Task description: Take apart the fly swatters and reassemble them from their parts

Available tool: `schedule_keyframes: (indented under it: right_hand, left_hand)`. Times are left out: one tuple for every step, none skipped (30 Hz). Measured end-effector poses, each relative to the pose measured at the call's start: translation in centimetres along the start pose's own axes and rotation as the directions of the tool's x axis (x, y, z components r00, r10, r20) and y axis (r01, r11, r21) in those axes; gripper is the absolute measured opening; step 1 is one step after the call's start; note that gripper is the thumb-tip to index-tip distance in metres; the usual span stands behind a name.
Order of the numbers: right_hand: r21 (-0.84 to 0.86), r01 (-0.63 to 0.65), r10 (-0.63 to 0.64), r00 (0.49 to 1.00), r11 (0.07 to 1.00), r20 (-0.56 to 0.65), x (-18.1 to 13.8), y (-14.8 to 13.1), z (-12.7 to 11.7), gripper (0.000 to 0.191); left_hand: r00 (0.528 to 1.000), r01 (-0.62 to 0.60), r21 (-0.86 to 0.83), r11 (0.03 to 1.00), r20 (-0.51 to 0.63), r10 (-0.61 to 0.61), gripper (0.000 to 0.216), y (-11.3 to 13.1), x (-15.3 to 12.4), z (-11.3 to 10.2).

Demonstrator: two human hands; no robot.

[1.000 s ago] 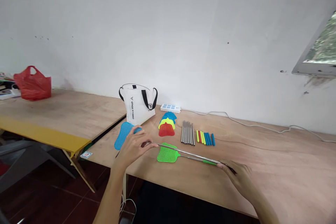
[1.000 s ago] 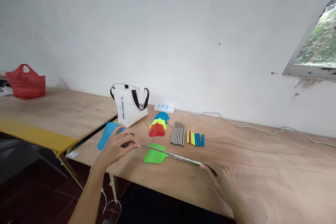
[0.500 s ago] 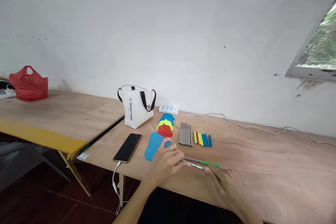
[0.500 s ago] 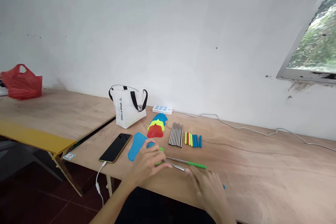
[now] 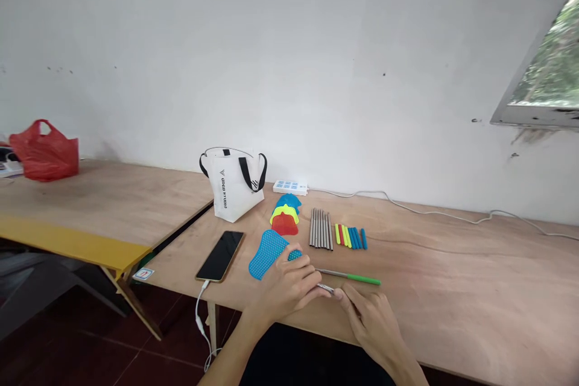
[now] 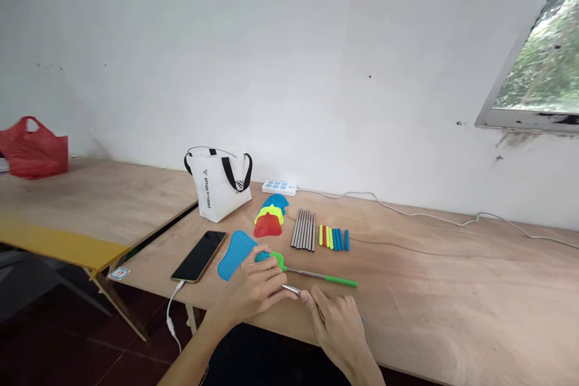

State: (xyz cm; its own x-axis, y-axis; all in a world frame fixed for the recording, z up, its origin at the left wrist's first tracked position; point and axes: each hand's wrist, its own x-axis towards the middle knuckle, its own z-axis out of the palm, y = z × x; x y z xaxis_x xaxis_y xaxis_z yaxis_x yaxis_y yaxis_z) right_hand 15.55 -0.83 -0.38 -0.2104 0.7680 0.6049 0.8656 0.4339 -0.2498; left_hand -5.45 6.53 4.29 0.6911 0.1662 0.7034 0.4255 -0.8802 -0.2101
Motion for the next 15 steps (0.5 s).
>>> schedule_keyframes:
  right_hand:
    - [0.012, 0.014, -0.014, 1.0, 1.0, -0.005, 0.0, 0.0, -0.1, 0.047]
    - [0.023, 0.033, -0.033, 0.999, 0.999, -0.008, 0.0, 0.1, -0.3, 0.047]
    - [0.03, 0.056, -0.056, 0.998, 0.998, -0.006, 0.1, 0.1, -0.6, 0.047]
    - [0.028, 0.088, -0.088, 0.996, 0.996, -0.008, 0.1, 0.3, -0.9, 0.047]
    - [0.015, 0.12, -0.12, 0.993, 0.993, -0.006, 0.1, 0.4, -1.3, 0.047]
    - [-0.007, 0.147, -0.147, 0.989, 0.989, 0.0, 0.1, 0.6, -1.7, 0.047]
    - [-0.035, 0.167, -0.167, 0.986, 0.985, 0.005, 0.1, 0.9, -2.1, 0.046]
    - [-0.063, 0.175, -0.175, 0.984, 0.982, 0.014, 0.0, 1.4, -2.6, 0.045]
    - [-0.088, 0.173, -0.171, 0.985, 0.981, 0.023, -0.2, 2.1, -3.1, 0.043]
    - [-0.11, 0.162, -0.16, 0.987, 0.981, 0.029, -0.5, 3.0, -3.7, 0.041]
    - [-0.129, 0.146, -0.142, 0.989, 0.981, 0.036, -0.8, 4.1, -4.2, 0.039]
    - [-0.148, 0.136, -0.133, 0.991, 0.98, 0.026, -1.2, 5.4, -4.9, 0.038]
    - [-0.175, 0.127, -0.127, 0.992, 0.976, 0.013, -1.7, 6.8, -5.5, 0.038]
    - [-0.208, 0.117, -0.12, 0.993, 0.971, -0.005, -2.2, 8.3, -6.2, 0.039]
    - [-0.238, 0.106, -0.118, 0.992, 0.965, -0.038, -2.8, 9.8, -6.9, 0.041]
  left_hand:
    - [1.0, -0.012, 0.02, 1.0, -0.004, 0.012, 0.033, 0.3, 0.1, -0.3]
    - [1.0, -0.024, 0.042, 0.999, -0.013, 0.024, 0.033, 0.7, 0.2, -0.6]
    - [0.999, -0.035, 0.063, 0.997, -0.023, 0.036, 0.032, 1.0, 0.4, -0.9]
    - [0.998, -0.044, 0.081, 0.996, -0.031, 0.047, 0.031, 1.4, 0.5, -1.1]
    - [0.998, -0.051, 0.094, 0.994, -0.043, 0.055, 0.03, 1.7, 0.6, -1.3]
    - [0.997, -0.051, 0.103, 0.993, -0.057, 0.057, 0.03, 1.9, 0.7, -1.4]
    - [0.996, -0.047, 0.108, 0.993, -0.071, 0.054, 0.029, 1.9, 0.7, -1.4]
    - [0.995, -0.037, 0.107, 0.994, -0.085, 0.046, 0.03, 1.8, 0.7, -1.5]
    - [0.995, -0.021, 0.101, 0.995, -0.098, 0.03, 0.03, 1.4, 0.6, -1.6]
    - [0.994, 0.004, 0.089, 0.996, -0.113, 0.006, 0.031, 0.9, 0.4, -1.7]
    - [0.992, 0.033, 0.073, 0.997, -0.123, -0.023, 0.031, 0.3, 0.2, -1.8]
    - [0.99, 0.06, 0.052, 0.997, -0.128, -0.053, 0.031, -0.4, -0.1, -2.1]
    - [0.989, 0.085, 0.03, 0.996, -0.126, -0.081, 0.03, -1.3, -0.4, -2.4]
    - [0.987, 0.109, 0.01, 0.994, -0.118, -0.107, 0.029, -2.1, -0.7, -2.7]
    - [0.986, 0.129, -0.007, 0.992, -0.107, -0.129, 0.028, -2.8, -1.0, -3.1]
